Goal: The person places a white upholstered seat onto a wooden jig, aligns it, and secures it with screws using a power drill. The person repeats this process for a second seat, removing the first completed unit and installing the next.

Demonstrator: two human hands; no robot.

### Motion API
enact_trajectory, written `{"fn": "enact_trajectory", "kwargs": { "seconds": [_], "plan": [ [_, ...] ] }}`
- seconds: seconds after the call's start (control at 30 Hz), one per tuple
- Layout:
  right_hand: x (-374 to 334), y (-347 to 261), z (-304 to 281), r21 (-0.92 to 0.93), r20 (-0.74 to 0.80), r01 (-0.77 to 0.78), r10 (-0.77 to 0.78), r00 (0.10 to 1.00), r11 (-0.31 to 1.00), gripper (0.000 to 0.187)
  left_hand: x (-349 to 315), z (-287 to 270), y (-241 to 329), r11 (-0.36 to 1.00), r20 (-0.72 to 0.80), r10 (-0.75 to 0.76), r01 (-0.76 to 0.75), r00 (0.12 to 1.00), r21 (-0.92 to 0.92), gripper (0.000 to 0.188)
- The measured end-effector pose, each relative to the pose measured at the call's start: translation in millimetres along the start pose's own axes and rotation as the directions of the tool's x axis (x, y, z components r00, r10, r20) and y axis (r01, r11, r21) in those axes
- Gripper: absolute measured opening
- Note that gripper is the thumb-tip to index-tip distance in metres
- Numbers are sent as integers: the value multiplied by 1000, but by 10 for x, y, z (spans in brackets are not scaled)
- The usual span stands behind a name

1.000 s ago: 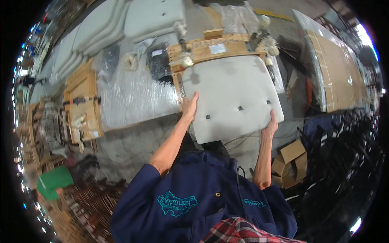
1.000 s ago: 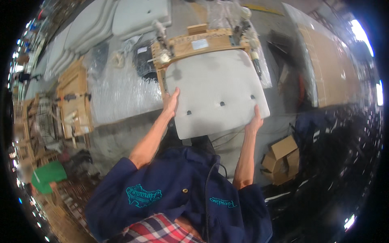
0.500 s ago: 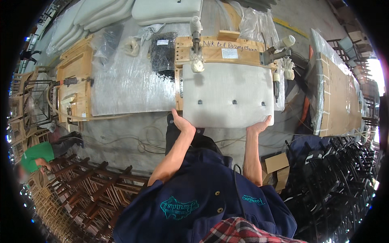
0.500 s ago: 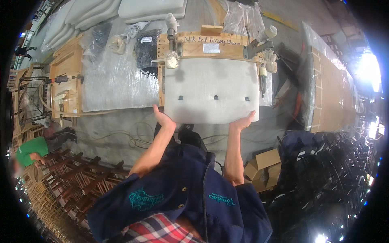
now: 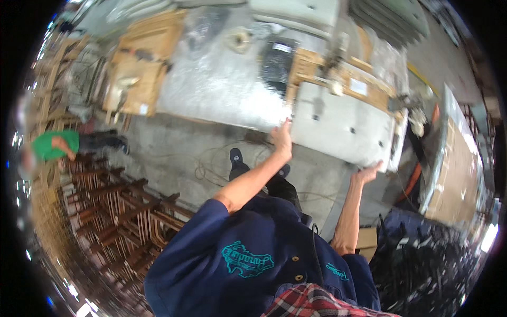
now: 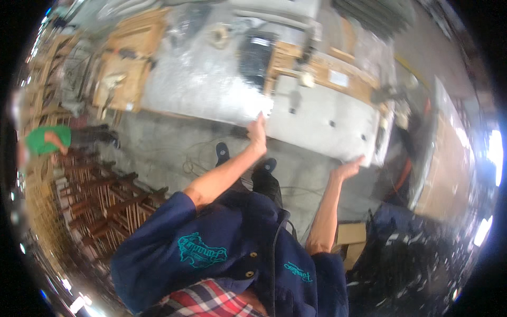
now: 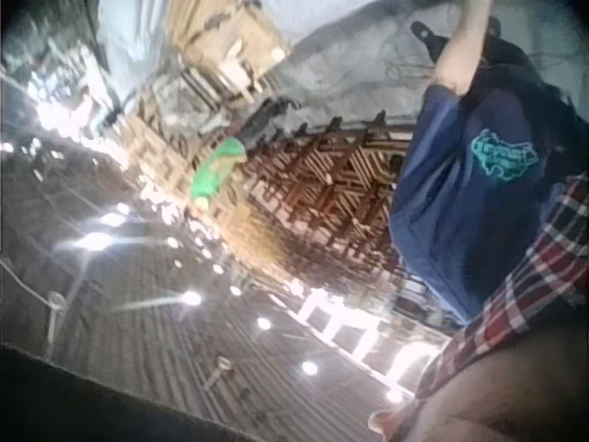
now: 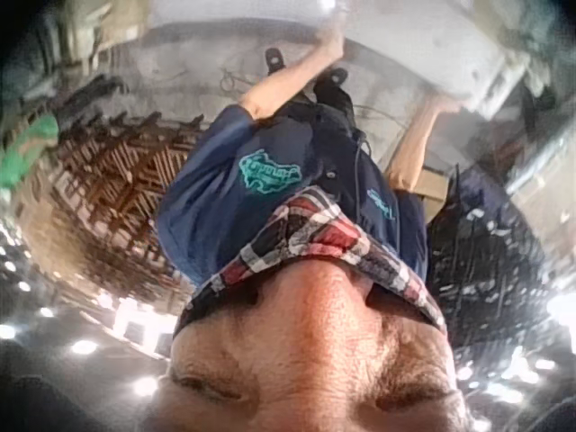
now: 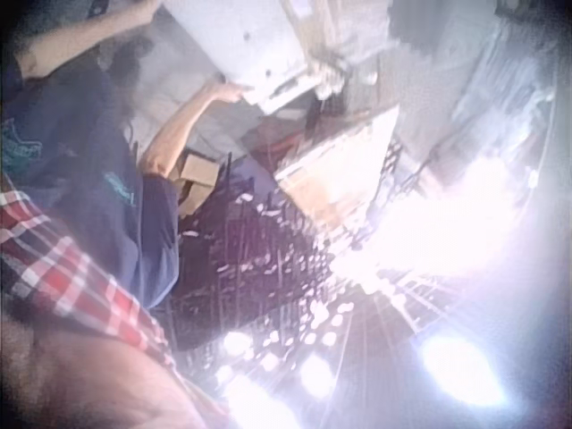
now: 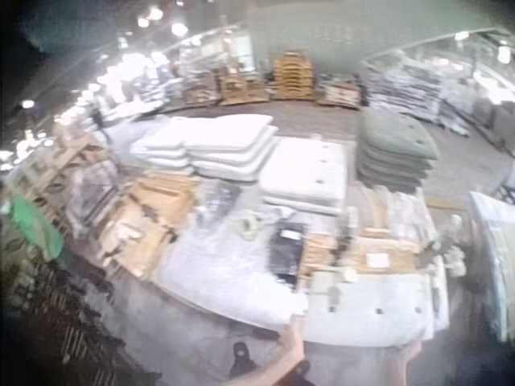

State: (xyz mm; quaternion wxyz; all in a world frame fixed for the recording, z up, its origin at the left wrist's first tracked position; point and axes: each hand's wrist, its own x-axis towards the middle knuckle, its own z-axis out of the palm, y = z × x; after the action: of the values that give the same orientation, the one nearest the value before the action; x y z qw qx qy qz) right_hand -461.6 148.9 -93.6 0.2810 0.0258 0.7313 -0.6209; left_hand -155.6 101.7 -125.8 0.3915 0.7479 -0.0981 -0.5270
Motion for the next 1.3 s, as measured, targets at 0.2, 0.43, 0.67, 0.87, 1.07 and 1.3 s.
{"fn": "enact_trajectory", "kwargs": {
  "seconds": [0.2, 0.43, 0.67, 0.87, 1.07, 1.3],
  "plan": [
    [-349, -7, 704, -269, -600, -180, -19, 800, 946, 131, -251, -1325, -88, 981, 320, 120, -161, 940, 106, 86],
    [-1265, 117, 726, -481, -413, 251, -470, 780, 840, 107, 569, -3555, -12, 834, 480, 145, -368, 865, 412, 64],
    [-3621, 800, 1829, -9, 430, 658, -591, 682, 753, 69, 1316, -5771, 80, 872, 9, 289, -267, 957, 410, 56],
    [-4656, 213, 3269, -53, 726, 786, -516, 454, 616, 50, 1674, -6476, 379, 948, -130, 298, -277, 946, 159, 43],
    [-5265, -80, 4410, 38, 776, 819, -533, 336, 572, 46, 1869, -6692, 1026, 944, -67, 305, -311, 950, -108, 28],
    [-5837, -165, 5180, 77, 856, 842, -468, 219, 533, 43, 2481, -7372, 2828, 891, -274, 358, -414, 893, -184, 25]
  ]
}}
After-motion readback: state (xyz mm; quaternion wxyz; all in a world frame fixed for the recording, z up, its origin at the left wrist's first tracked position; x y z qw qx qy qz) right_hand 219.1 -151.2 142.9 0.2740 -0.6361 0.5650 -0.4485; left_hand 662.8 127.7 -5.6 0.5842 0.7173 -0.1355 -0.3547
